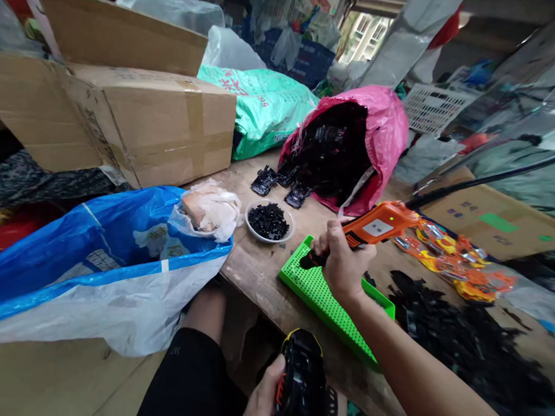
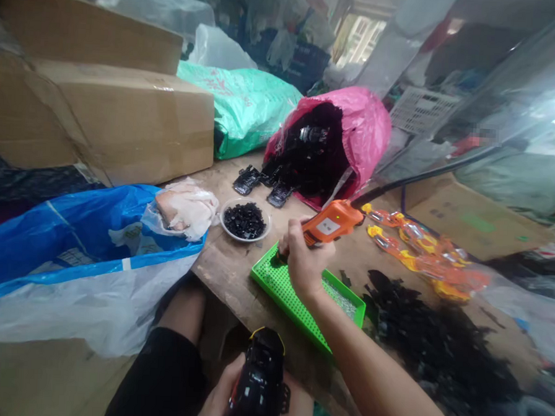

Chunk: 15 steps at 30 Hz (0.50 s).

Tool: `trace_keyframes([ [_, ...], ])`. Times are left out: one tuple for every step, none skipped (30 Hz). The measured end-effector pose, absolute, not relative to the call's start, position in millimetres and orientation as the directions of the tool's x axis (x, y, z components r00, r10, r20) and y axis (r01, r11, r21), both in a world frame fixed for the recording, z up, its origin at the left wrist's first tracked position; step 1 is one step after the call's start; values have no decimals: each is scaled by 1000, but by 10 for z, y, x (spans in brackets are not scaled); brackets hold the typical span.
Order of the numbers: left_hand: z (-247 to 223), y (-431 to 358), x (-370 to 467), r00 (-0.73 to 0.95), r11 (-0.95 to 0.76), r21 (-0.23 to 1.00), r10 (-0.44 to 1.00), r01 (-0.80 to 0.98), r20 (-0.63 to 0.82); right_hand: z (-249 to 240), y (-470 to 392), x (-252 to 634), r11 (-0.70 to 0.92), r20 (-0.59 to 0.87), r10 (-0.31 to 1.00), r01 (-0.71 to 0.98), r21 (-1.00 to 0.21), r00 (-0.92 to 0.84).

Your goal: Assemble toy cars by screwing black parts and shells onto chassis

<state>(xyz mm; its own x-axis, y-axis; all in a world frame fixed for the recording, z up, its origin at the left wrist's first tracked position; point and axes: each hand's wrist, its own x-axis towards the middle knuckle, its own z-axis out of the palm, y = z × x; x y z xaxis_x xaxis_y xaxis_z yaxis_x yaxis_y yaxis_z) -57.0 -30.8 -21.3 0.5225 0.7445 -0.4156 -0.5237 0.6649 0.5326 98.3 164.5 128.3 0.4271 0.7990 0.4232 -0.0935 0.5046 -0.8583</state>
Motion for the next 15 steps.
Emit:
trace_keyframes([
  [-229, -325, -572, 526, 668, 534, 741, -518, -417, 1273, 1656, 982, 506, 426, 799, -92, -857, 425],
  [-244, -335, -568, 529, 670, 538, 739, -512, -417, 1264, 1665, 982, 506, 427, 799, -90, -858, 424],
  [-258, -334, -559, 532, 671, 543, 737, -505, -416, 1256, 1674, 983, 504, 426, 800, -88, -859, 423],
  [-271, -325, -544, 536, 671, 549, 736, -498, -414, 1249, 1681, 984, 501, 424, 802, -86, -861, 421],
  [-283, -308, -527, 541, 672, 555, 734, -491, -410, 1241, 1689, 986, 497, 422, 803, -82, -864, 420],
  [-294, -287, -509, 547, 672, 561, 732, -483, -407, 1233, 1697, 987, 494, 420, 804, -79, -866, 420],
  [-304, -267, -494, 553, 673, 566, 730, -477, -402, 1226, 1704, 988, 491, 418, 805, -77, -868, 421],
  [-313, -250, -484, 559, 673, 570, 728, -471, -398, 1219, 1711, 987, 489, 416, 806, -78, -869, 422],
  [-320, -240, -480, 566, 675, 573, 724, -465, -394, 1213, 1717, 985, 490, 415, 806, -82, -868, 422],
  [-326, -239, -483, 573, 678, 574, 720, -459, -393, 1208, 1722, 982, 492, 415, 807, -90, -866, 421],
  [-332, -247, -492, 580, 684, 573, 713, -452, -394, 1204, 1725, 977, 496, 418, 808, -97, -863, 416],
  [-336, -262, -505, 587, 691, 569, 705, -445, -398, 1201, 1727, 973, 500, 422, 809, -102, -860, 410],
  [-341, -284, -519, 593, 699, 563, 698, -440, -403, 1198, 1728, 968, 503, 426, 810, -104, -858, 403],
  [-345, -307, -531, 596, 705, 558, 692, -437, -407, 1196, 1728, 965, 505, 429, 811, -105, -857, 399],
  [-350, -329, -540, 597, 709, 554, 689, -438, -411, 1193, 1728, 962, 503, 428, 812, -106, -858, 396],
])
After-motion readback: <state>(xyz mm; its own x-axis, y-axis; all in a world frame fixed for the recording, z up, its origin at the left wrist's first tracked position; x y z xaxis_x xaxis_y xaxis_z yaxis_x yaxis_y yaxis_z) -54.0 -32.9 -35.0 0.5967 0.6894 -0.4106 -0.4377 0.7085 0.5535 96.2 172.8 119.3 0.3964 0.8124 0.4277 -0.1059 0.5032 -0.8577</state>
